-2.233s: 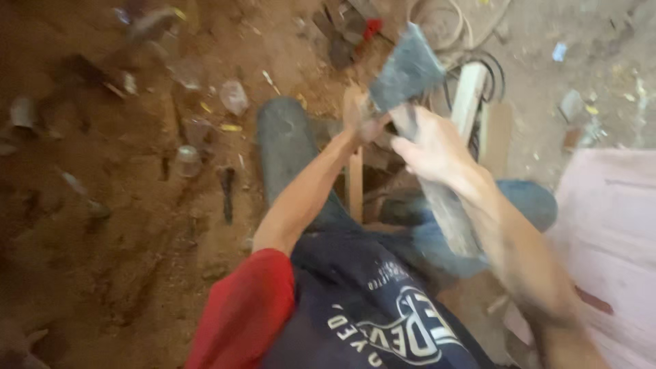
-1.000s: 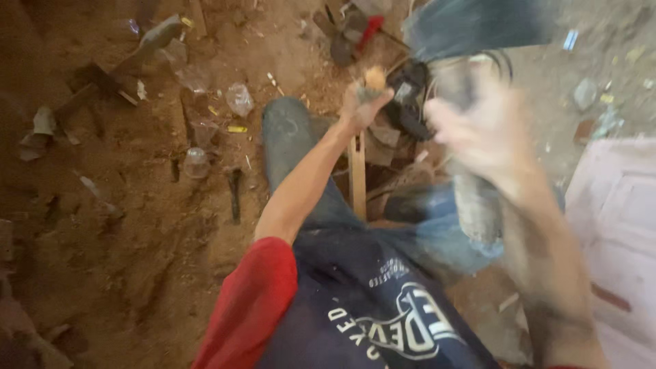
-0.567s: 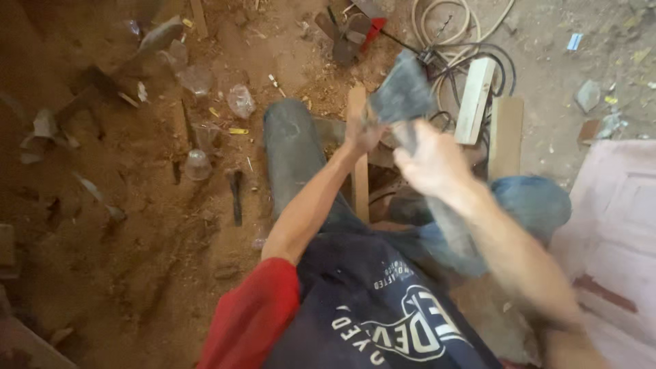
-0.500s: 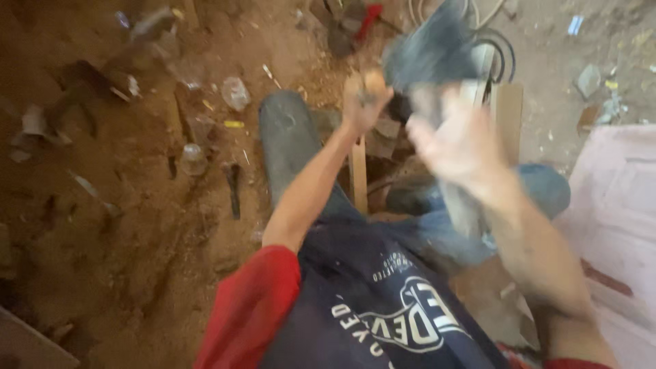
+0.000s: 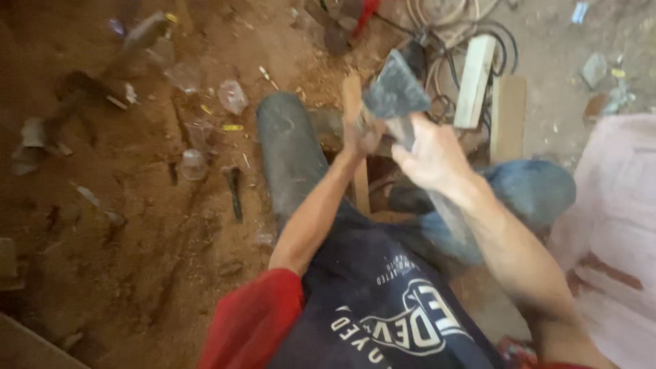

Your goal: The person carves a small wooden dowel using a hand axe and a power sander. They repeatedly strike the dowel with the axe to shape it, then smooth the surface with the sander, alternating between the two tools.

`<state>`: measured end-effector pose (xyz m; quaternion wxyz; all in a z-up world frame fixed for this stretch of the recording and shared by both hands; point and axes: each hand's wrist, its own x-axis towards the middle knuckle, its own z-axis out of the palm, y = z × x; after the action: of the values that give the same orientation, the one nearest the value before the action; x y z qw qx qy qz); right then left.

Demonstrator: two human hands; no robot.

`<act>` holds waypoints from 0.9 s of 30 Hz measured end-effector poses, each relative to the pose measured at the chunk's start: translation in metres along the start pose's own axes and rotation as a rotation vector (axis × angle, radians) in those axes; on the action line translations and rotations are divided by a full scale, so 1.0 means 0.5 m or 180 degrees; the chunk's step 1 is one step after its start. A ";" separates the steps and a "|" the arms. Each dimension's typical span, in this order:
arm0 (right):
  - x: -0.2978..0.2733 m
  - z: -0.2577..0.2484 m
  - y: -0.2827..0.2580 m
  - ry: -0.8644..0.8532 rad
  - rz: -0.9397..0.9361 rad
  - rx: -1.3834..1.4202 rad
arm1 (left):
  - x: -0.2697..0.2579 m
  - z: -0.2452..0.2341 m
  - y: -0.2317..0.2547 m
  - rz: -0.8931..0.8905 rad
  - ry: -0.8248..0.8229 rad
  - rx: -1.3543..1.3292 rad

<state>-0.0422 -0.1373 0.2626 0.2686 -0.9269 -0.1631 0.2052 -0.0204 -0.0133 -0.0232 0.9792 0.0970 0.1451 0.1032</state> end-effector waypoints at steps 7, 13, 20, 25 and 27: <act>-0.027 -0.113 -0.054 0.0397 0.0104 0.1475 | -0.006 0.123 0.125 0.0288 -0.1020 0.4045; -0.031 -0.091 -0.038 0.0246 0.0274 0.1900 | 0.000 0.140 0.143 0.0469 -0.1552 0.4079; -0.006 -0.086 -0.062 0.0125 0.0190 0.1841 | -0.042 0.190 0.093 0.2407 -0.1337 0.4745; -0.029 -0.138 -0.064 0.0404 -0.0420 0.1987 | 0.034 0.174 0.089 0.0961 -0.0703 0.4116; -0.025 -0.171 -0.066 0.0797 -0.0671 0.1962 | 0.064 0.163 0.075 0.1238 -0.0619 0.3869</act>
<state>-0.0192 -0.1527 0.3511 0.5735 -0.7983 -0.1541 0.1007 0.0281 0.0173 0.0532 0.7217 0.6678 0.0681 0.1690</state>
